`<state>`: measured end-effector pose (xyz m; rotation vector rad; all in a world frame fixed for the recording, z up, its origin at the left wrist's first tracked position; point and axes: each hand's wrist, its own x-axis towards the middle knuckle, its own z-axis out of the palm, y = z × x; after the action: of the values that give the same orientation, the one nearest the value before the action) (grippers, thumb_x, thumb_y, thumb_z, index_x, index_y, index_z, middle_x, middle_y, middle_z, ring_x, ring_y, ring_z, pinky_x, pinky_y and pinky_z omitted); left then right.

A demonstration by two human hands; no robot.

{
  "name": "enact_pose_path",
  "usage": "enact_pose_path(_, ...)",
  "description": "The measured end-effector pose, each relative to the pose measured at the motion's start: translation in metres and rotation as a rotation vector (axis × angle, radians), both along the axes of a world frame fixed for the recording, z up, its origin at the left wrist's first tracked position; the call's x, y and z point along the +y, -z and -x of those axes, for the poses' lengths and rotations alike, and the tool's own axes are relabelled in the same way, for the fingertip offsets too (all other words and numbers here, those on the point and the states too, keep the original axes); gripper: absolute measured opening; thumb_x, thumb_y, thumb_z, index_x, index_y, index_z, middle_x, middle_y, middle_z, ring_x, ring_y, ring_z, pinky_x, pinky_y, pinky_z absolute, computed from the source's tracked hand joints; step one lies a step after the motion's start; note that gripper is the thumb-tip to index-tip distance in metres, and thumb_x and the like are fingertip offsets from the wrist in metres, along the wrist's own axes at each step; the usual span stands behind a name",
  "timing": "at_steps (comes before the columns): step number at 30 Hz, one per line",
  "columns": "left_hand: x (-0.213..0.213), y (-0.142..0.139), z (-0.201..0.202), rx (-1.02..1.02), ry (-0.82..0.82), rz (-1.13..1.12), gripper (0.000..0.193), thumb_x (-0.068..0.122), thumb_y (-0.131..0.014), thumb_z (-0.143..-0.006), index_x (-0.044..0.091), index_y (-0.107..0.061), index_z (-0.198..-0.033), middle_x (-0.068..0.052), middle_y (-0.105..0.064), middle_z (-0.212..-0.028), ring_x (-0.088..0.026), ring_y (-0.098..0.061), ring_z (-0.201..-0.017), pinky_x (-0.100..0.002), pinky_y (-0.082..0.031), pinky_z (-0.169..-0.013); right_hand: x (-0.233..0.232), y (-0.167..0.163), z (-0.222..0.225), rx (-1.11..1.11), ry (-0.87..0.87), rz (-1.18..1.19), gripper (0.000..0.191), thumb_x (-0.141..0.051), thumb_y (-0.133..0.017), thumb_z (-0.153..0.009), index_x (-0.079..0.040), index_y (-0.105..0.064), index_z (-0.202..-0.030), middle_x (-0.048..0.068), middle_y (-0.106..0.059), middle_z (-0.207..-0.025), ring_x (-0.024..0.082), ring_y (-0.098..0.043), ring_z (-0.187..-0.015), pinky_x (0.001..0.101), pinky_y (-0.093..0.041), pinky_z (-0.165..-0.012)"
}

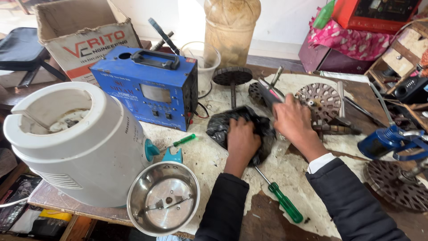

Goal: The person assembles a white and teal blender by inserting a blade assembly into the base, attaching a stainless steel jar, and operating the control knob. They repeatedly attach and detach the jar, tilt the base to inspect the underside, and toggle a nearby power strip while testing the appliance.

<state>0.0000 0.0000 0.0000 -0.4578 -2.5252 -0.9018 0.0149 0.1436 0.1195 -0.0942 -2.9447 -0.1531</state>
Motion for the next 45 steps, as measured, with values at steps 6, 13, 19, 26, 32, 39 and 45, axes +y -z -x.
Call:
enact_pose_path(6,0.006,0.000,-0.007,-0.016,0.519,-0.045,0.031,0.024,-0.077,-0.071,0.009,-0.078,-0.098,-0.015,-0.072,-0.101,-0.037,-0.062,-0.108,-0.046,-0.051,-0.100,-0.033,-0.015,0.026,0.178,-0.313,0.212,0.024,-0.005,-0.072,-0.083,-0.008,-0.074,-0.107,0.013,-0.065,-0.115,0.033,-0.067,-0.103,0.0450,-0.054,-0.090)
enact_pose_path(13,0.008,0.007,-0.003,0.001,0.682,-0.169,0.053,0.024,-0.083,-0.069,0.006,-0.069,-0.118,-0.021,-0.068,-0.128,-0.041,-0.058,-0.127,-0.045,-0.046,-0.110,-0.090,0.052,0.112,-0.135,-0.698,0.437,0.067,-0.004,-0.065,-0.087,-0.010,-0.043,-0.150,0.017,-0.041,-0.155,0.039,-0.040,-0.140,0.0445,-0.037,-0.111)
enact_pose_path(19,0.002,0.008,-0.001,-0.185,0.640,-0.351,0.070,0.030,-0.085,-0.071,0.006,-0.062,-0.132,-0.020,-0.063,-0.139,-0.037,-0.057,-0.132,-0.041,-0.046,-0.111,-0.106,0.079,0.150,-0.102,-0.953,0.437,0.071,-0.003,-0.063,-0.088,-0.002,-0.035,-0.153,0.024,-0.034,-0.160,0.041,-0.035,-0.145,0.0445,-0.031,-0.115)
enact_pose_path(26,0.006,0.004,-0.001,-0.245,0.588,-0.216,0.068,0.032,-0.088,-0.068,0.009,-0.064,-0.128,-0.019,-0.063,-0.137,-0.036,-0.057,-0.130,-0.041,-0.046,-0.109,-0.104,0.059,0.136,-0.135,-0.726,0.458,0.018,-0.016,-0.079,-0.081,-0.003,-0.075,-0.093,0.017,-0.071,-0.101,0.035,-0.070,-0.098,0.0425,-0.054,-0.086)
enact_pose_path(32,0.006,0.011,-0.001,-0.280,0.601,-0.363,0.065,0.031,-0.086,-0.069,0.009,-0.066,-0.126,-0.017,-0.067,-0.134,-0.035,-0.061,-0.127,-0.041,-0.050,-0.106,-0.111,0.053,0.130,-0.072,-0.614,0.473,0.027,-0.020,-0.087,-0.071,-0.003,-0.074,-0.088,0.015,-0.070,-0.095,0.033,-0.068,-0.091,0.0430,-0.053,-0.081)
enact_pose_path(39,0.004,0.009,-0.001,-0.243,0.591,-0.367,0.066,0.029,-0.087,-0.068,0.006,-0.065,-0.126,-0.019,-0.065,-0.134,-0.037,-0.060,-0.127,-0.041,-0.048,-0.106,-0.108,0.062,0.140,-0.022,-0.573,0.430,0.041,-0.019,-0.092,-0.068,0.003,-0.073,-0.098,0.022,-0.067,-0.100,0.039,-0.064,-0.096,0.0430,-0.051,-0.083)
enact_pose_path(45,0.004,0.011,-0.001,-0.234,0.566,-0.333,0.069,0.029,-0.088,-0.066,0.006,-0.064,-0.126,-0.020,-0.064,-0.133,-0.037,-0.059,-0.125,-0.042,-0.048,-0.105,-0.104,0.063,0.136,-0.062,-0.493,0.477,0.025,-0.010,-0.081,-0.069,-0.001,-0.077,-0.092,0.019,-0.073,-0.096,0.035,-0.072,-0.091,0.0390,-0.056,-0.082)
